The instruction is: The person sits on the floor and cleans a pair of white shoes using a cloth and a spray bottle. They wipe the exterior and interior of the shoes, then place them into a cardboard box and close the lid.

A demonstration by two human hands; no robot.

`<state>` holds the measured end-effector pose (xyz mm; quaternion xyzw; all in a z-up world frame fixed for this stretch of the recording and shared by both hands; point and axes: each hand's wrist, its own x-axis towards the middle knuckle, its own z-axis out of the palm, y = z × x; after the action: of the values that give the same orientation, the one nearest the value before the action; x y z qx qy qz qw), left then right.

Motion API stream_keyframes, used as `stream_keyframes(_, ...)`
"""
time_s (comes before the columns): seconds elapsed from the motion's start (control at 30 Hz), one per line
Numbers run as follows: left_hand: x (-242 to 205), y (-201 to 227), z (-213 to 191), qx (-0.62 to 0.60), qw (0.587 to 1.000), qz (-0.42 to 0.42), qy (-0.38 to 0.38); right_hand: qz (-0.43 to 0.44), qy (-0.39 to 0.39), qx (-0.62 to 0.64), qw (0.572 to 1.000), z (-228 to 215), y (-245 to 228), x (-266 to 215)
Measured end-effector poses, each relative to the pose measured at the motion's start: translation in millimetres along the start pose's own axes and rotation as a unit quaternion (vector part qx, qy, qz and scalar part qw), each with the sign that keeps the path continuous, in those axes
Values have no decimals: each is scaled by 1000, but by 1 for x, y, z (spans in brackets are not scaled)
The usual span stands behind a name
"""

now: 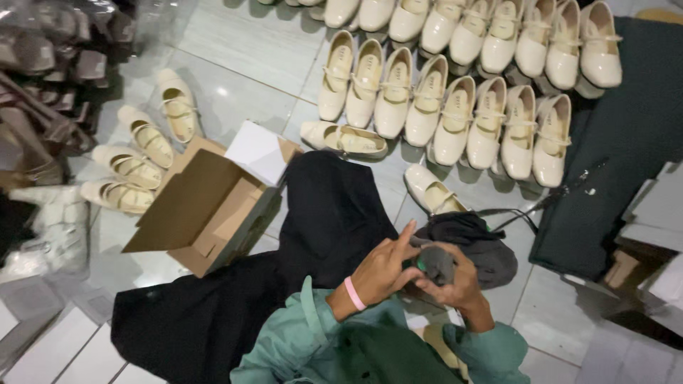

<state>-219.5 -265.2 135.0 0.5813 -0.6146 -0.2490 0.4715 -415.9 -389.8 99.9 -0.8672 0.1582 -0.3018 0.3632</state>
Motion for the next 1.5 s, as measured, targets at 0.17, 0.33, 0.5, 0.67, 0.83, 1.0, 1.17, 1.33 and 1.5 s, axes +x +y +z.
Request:
stream_keyframes(0.17, -11, -18, 38, -44, 999, -29, -15, 181, 103, 44, 977, 37, 19, -74)
stream_keyframes(0.33, -19, -45, 43, -91, 981, -103, -138, 253, 119, 138, 950, 102, 46, -142)
stream_keyframes(0.5, -16, -65, 33, -113, 962, -181, -173, 269, -126, -65, 953, 123, 69, -147)
stream_keyframes(0.67, -6, -81, 19, -236, 951, -130, -152, 284, -68, 11, 956, 109, 56, -134)
stream_keyframes(0.83, 75, -142, 75, -2, 982, -181, 48, 318, 345, 234, 852, 55, 63, -121)
stream_keyframes(1.0, 90, -168, 166, 135, 949, -283, -38, 220, 552, 244, 766, -42, 72, -101)
stream_keyframes(1.17, 75, -179, 133, 57, 944, -92, 313, 131, 578, 99, 799, -73, 60, -81)
stream_keyframes(1.33, 7, -128, -24, 33, 930, -93, 355, 144, 515, 209, 819, -46, 68, -41)
stream_keyframes(1.5, -70, -19, -124, 112, 815, -133, 552, 157, 423, 351, 820, 29, 95, 49)
